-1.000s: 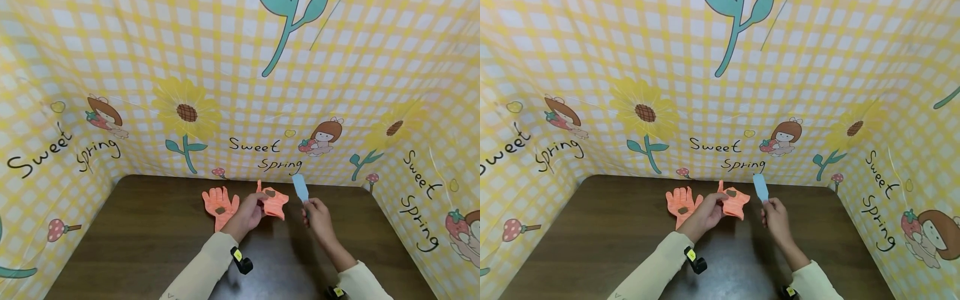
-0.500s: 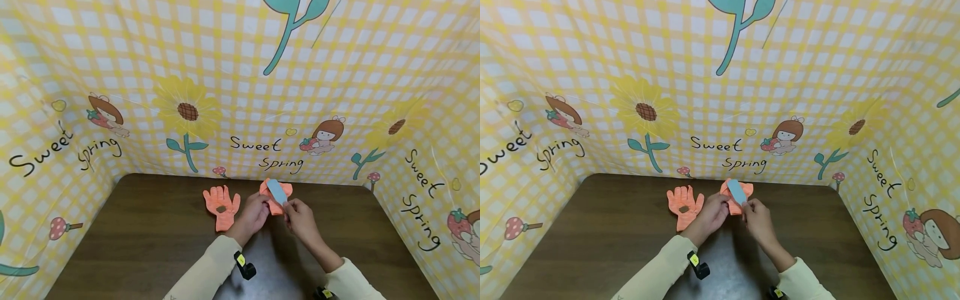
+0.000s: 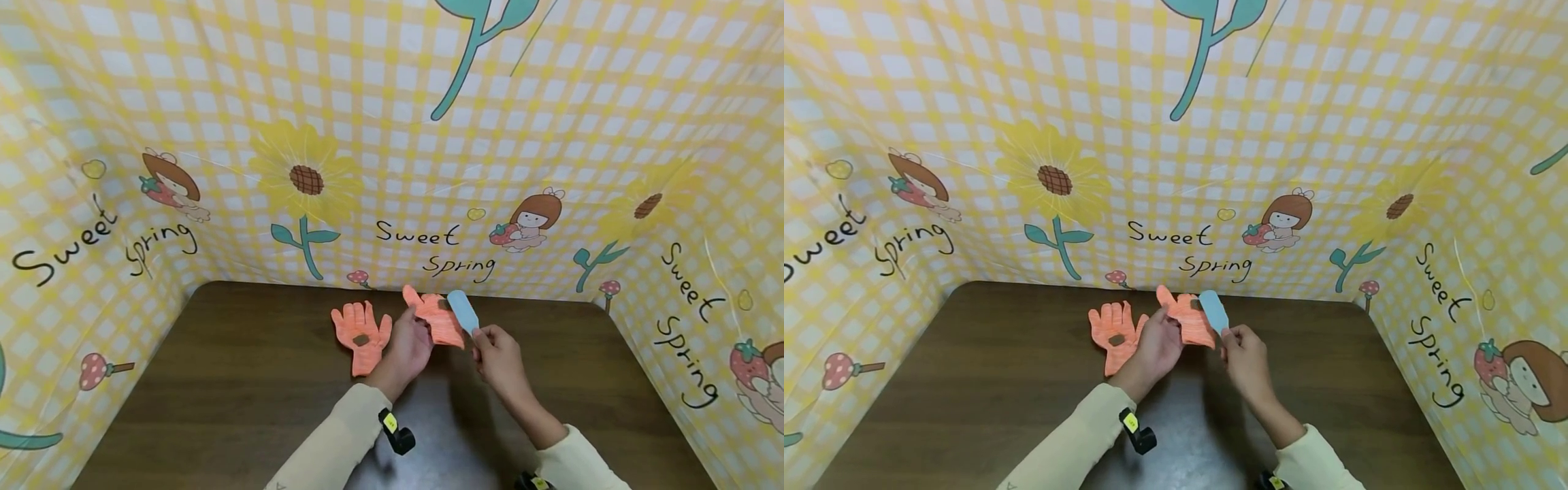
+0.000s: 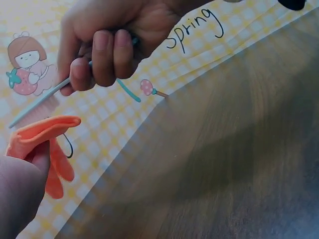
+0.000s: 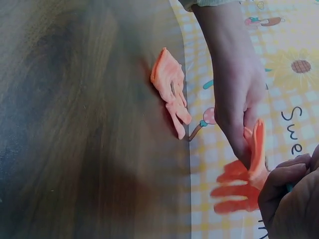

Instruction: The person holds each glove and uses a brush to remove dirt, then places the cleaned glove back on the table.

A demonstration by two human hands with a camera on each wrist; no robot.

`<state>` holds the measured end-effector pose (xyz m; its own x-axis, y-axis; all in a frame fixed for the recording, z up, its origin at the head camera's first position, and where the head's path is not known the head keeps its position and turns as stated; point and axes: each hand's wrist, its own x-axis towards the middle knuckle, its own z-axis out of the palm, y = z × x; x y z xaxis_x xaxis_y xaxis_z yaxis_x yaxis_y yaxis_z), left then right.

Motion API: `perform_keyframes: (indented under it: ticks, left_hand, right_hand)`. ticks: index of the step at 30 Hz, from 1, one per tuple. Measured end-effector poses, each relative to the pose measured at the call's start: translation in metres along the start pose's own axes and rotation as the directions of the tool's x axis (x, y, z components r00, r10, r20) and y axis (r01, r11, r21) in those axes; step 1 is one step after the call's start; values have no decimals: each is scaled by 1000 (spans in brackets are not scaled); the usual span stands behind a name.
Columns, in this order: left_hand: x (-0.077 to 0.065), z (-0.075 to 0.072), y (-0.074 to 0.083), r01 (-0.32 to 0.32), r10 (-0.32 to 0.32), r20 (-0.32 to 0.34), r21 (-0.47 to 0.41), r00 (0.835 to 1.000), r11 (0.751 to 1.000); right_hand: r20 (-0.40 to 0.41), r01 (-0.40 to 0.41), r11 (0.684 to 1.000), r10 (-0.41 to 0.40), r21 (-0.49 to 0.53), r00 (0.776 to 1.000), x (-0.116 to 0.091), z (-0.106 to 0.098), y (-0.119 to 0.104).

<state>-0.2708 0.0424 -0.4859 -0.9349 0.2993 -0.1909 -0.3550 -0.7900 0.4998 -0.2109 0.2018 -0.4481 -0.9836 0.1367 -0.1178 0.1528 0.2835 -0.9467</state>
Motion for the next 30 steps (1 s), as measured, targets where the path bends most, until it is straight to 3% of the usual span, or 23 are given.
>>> perform_keyframes:
  ticks: [8,15,30]
  left_hand:
    - [0,4,-3,6,-6,-2,59,1000,998]
    - [-3,9,-10,-64,54,63,158,997,985]
    - [-2,1,0,-70,68,13,148,998,987]
  right_hand:
    - [5,22,998,-23,53,1000,-2,3,-8]
    - [25,41,999,-42,35,999,-1,13,-12]
    - [5,23,1000,-23,9,1000,-2,6,-7]
